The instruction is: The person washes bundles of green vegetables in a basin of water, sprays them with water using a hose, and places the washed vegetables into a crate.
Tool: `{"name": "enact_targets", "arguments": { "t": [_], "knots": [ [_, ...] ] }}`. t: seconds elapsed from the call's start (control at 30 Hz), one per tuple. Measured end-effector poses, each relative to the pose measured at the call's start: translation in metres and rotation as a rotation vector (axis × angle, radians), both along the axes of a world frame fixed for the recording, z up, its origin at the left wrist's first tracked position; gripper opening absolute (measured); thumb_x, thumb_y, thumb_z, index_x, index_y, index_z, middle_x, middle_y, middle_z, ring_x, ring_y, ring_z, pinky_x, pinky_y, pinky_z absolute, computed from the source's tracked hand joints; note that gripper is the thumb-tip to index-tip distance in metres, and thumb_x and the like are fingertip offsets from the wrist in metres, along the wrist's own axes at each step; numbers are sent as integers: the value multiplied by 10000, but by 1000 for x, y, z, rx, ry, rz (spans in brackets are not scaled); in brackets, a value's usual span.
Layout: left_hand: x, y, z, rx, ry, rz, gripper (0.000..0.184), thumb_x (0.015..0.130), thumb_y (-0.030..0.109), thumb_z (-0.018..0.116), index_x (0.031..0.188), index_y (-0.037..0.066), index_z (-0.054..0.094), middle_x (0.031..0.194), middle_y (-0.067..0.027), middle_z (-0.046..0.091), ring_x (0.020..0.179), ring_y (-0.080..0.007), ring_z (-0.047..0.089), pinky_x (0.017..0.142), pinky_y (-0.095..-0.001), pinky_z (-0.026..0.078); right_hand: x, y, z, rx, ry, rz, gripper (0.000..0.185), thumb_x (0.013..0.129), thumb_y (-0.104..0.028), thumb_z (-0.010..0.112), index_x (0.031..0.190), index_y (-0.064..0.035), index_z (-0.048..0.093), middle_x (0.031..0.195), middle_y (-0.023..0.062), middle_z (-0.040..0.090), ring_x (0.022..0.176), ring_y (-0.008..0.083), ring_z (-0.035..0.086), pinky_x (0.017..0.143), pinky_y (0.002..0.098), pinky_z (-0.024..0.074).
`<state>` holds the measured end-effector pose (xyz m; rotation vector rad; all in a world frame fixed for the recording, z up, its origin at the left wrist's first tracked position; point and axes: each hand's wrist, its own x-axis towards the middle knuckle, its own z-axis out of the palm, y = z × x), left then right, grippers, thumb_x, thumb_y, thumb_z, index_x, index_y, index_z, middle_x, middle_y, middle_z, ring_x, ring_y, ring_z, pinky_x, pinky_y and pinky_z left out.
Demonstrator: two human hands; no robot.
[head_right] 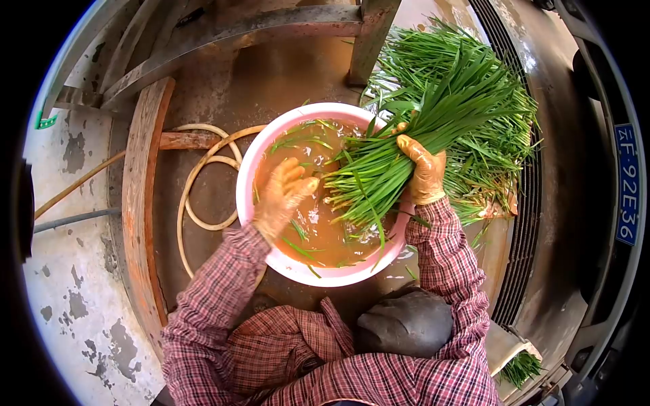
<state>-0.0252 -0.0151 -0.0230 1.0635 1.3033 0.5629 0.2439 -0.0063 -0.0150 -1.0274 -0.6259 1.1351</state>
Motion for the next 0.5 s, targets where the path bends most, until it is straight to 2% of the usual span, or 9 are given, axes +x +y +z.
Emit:
{"name": "enact_targets", "arguments": {
  "t": [0.07,0.13,0.17,0.2,0.27,0.3,0.33,0.4,0.5],
  "knots": [
    [46,-17,-12,-506,-287,235,844,813,565,712,1442,111,377,1355,-175,509,1284,-305,463,1006,-468,451,-17,-1,-9,-59,1,-45,385,769,14,688,1142,9,591,1017,81,659,895,178,624,836,310,516],
    [79,-24,-65,-606,-754,432,827,794,574,730,1417,121,429,1365,-119,507,1227,-253,491,1009,-467,427,-35,-8,-6,-52,99,-47,358,761,-3,708,1105,3,610,1002,70,663,887,170,624,837,305,515],
    [90,-25,-61,-524,-574,530,785,800,589,716,1377,112,482,1332,-77,532,1141,-220,522,1014,-437,412,-34,-9,-21,-64,15,-30,358,758,-21,721,1098,0,612,986,65,669,892,165,625,843,303,513],
    [107,-32,-121,-233,-260,591,712,837,598,673,1312,82,549,1253,-86,591,1086,-223,544,987,-389,415,-39,-12,-15,-96,36,-28,352,760,-31,725,1093,-1,616,974,62,675,883,160,627,845,299,509],
    [96,-34,-121,-202,-207,490,629,899,567,613,1217,25,608,1128,-130,651,1034,-252,577,923,-381,440,-34,-18,-6,-112,-63,-12,411,767,-13,672,1159,29,556,1019,95,647,935,192,626,867,311,513],
    [89,-26,-92,-143,20,385,610,950,543,539,1163,-24,617,1053,-186,672,980,-283,609,879,-402,455,-30,-23,-10,-116,-58,-20,411,767,-13,672,1159,29,556,1019,95,647,935,192,626,867,311,513],
    [95,-26,-88,-85,36,464,617,975,534,482,1162,-40,606,1043,-246,666,961,-367,630,857,-429,471,-25,-24,-15,-115,-48,-37,410,770,-8,669,1162,28,557,1025,95,648,927,190,629,861,306,518],
    [86,-21,-85,74,308,341,631,983,563,417,1182,-2,614,1070,-272,654,1015,-427,614,874,-459,472,-20,-22,-17,-96,-36,-39,408,772,-4,667,1165,27,558,1030,95,649,919,187,632,855,302,522],
    [76,-8,-66,-2,441,214,616,988,577,363,1191,57,623,1097,-258,651,1051,-453,593,890,-493,470,-19,-28,-16,-97,-4,-99,445,791,2,648,1221,24,535,1037,95,649,917,195,639,859,311,531]
  ]
}}
